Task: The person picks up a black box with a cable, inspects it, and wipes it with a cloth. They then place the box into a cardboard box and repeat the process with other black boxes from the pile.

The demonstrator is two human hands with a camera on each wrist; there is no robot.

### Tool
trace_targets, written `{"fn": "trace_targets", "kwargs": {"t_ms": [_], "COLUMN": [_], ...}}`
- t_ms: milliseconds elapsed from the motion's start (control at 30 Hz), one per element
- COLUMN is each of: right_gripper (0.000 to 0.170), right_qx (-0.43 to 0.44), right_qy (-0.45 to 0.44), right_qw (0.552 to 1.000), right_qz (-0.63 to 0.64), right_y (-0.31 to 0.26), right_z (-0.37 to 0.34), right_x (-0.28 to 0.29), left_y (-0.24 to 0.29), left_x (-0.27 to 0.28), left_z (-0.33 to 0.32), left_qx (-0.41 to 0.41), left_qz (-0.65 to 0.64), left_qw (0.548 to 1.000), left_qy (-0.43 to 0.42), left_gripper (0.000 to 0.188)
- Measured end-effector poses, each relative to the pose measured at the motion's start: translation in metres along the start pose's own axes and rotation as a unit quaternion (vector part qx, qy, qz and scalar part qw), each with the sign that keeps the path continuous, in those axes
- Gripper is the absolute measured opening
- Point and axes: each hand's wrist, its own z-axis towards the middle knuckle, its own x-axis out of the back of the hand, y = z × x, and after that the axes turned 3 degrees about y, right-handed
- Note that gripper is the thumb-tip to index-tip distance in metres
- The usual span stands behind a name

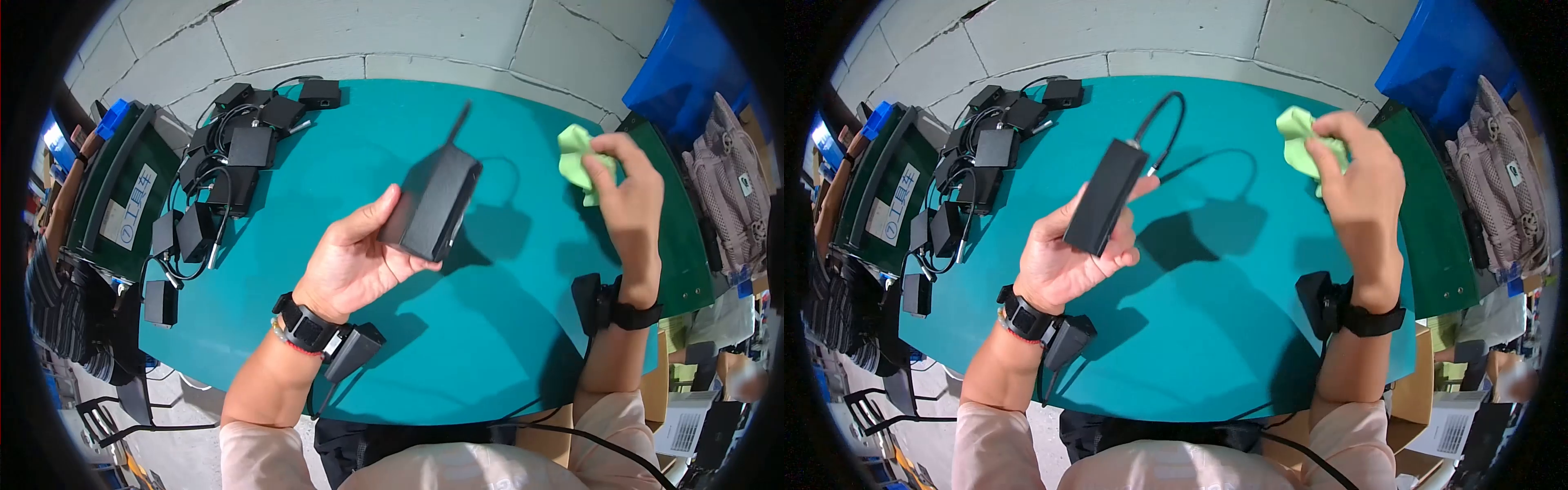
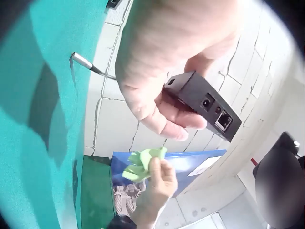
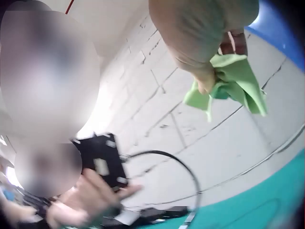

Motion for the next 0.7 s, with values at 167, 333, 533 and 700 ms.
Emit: {"fn": "trace_targets", "kwargs": {"t_ms": [167,333,533,700], "right_gripper": [0.039,0.036,0.023,0.026], "right_qx": [0.048,-0.101,-0.282,-0.415], "right_qy": [-0.079,-0.236,-0.327,-0.246], "right_qw": [0.994,0.919,0.748,0.458], "right_qz": [0.053,0.299,0.504,0.747], "right_y": [0.013,0.001,0.004,0.009], "right_z": [-0.002,-0.01,-0.011,-0.006], "right_x": [-0.012,-0.045,-0.056,-0.051], "left_y": [-0.009,-0.01,-0.002,-0.002], "left_x": [0.021,0.025,0.027,0.033], "left_z": [0.004,0.004,0.006,0.011], "left_qx": [0.084,0.113,0.056,0.045], "left_qz": [-0.033,-0.089,-0.07,-0.117], "left_qw": [0.991,0.972,0.984,0.987], "left_qy": [-0.102,-0.185,-0.153,-0.105], "left_gripper": [0.049,0.041,0.042,0.04]}}
